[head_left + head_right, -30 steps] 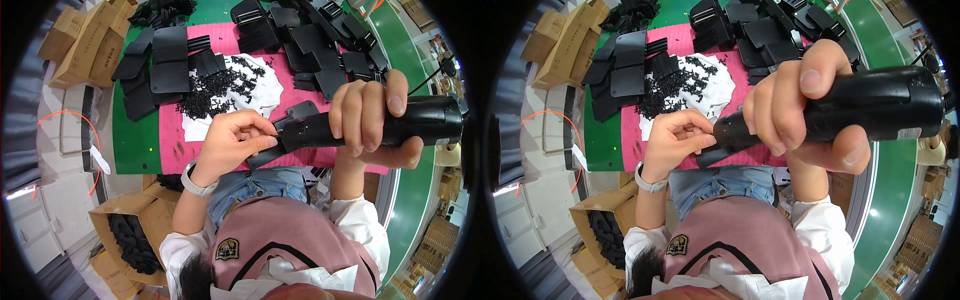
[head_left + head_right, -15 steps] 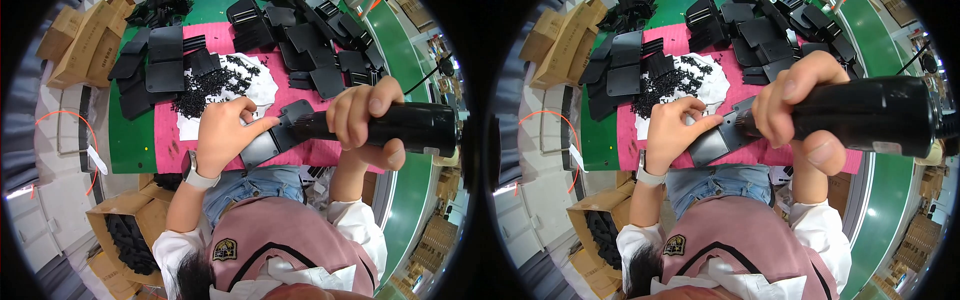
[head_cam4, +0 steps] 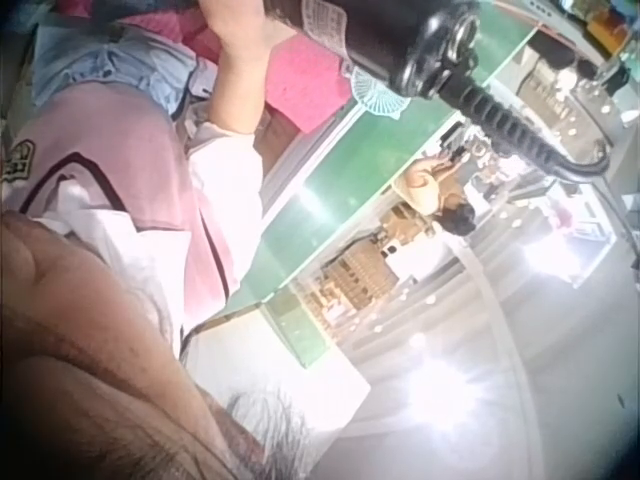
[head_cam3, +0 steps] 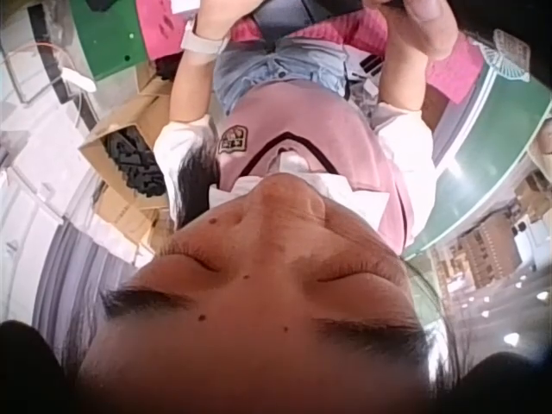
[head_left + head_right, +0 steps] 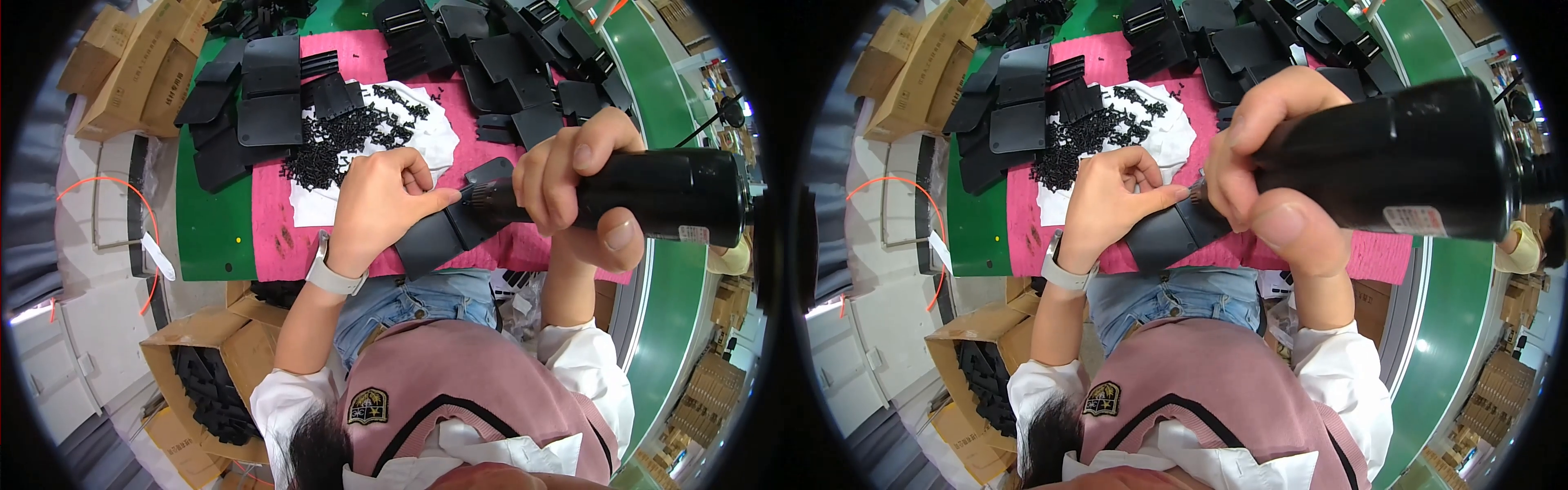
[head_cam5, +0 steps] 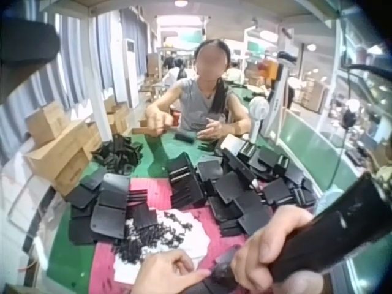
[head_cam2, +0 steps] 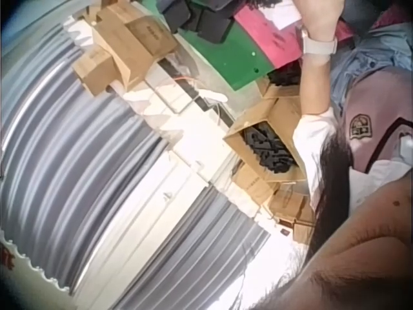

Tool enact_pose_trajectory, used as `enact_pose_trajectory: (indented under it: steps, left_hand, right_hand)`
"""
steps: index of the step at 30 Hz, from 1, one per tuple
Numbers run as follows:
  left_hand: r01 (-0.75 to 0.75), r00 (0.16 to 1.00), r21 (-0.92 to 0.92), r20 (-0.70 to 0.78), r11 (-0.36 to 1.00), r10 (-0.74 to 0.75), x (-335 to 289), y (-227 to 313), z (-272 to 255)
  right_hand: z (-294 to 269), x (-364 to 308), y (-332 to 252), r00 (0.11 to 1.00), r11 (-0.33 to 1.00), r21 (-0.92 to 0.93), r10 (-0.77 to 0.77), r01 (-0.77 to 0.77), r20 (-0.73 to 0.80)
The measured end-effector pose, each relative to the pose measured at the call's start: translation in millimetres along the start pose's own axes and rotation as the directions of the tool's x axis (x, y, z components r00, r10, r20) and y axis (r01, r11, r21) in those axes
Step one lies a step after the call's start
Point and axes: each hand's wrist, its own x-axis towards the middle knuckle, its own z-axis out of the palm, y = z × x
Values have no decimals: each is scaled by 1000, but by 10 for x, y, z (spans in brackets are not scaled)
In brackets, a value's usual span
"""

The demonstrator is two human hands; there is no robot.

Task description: Assembling small plastic components using an electric screwdriver.

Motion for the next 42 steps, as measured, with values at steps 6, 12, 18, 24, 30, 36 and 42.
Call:
enact_pose_trajectory:
  steps: [6, 12, 18, 24, 30, 36, 42]
  left_hand:
    - [-16, 1000, -28, 2, 999, 16, 20, -45, 12]
    - [-46, 999, -12, -7, 999, 46, 20, -44, 15]
    - [-46, 999, -11, 8, 999, 46, 22, -24, -8]
    - [-66, 998, 25, -8, 998, 66, 12, 3, 3]
    - [-176, 946, 145, -248, 974, 208, -30, -36, 4]
    - [109, 990, -979, 122, 172, 65, -174, 117, -9]
    - [193, 967, -969, 215, 153, 139, -248, 112, 20]
  right_hand:
    - [25, 113, -11, 985, 950, -286, 153, -126, 74]
    - [98, 159, -10, 975, 948, -231, 224, -218, -1]
    - [45, 167, 87, 983, 969, -171, 183, -176, 30]
    - [73, 117, -32, 960, 908, -414, 165, -59, 225]
    - [-27, 164, 34, 981, 993, 79, -96, 84, 169]
    - [33, 219, 37, 934, 919, 211, -352, 333, 62]
    - [49, 180, 132, 946, 939, 180, -314, 295, 86]
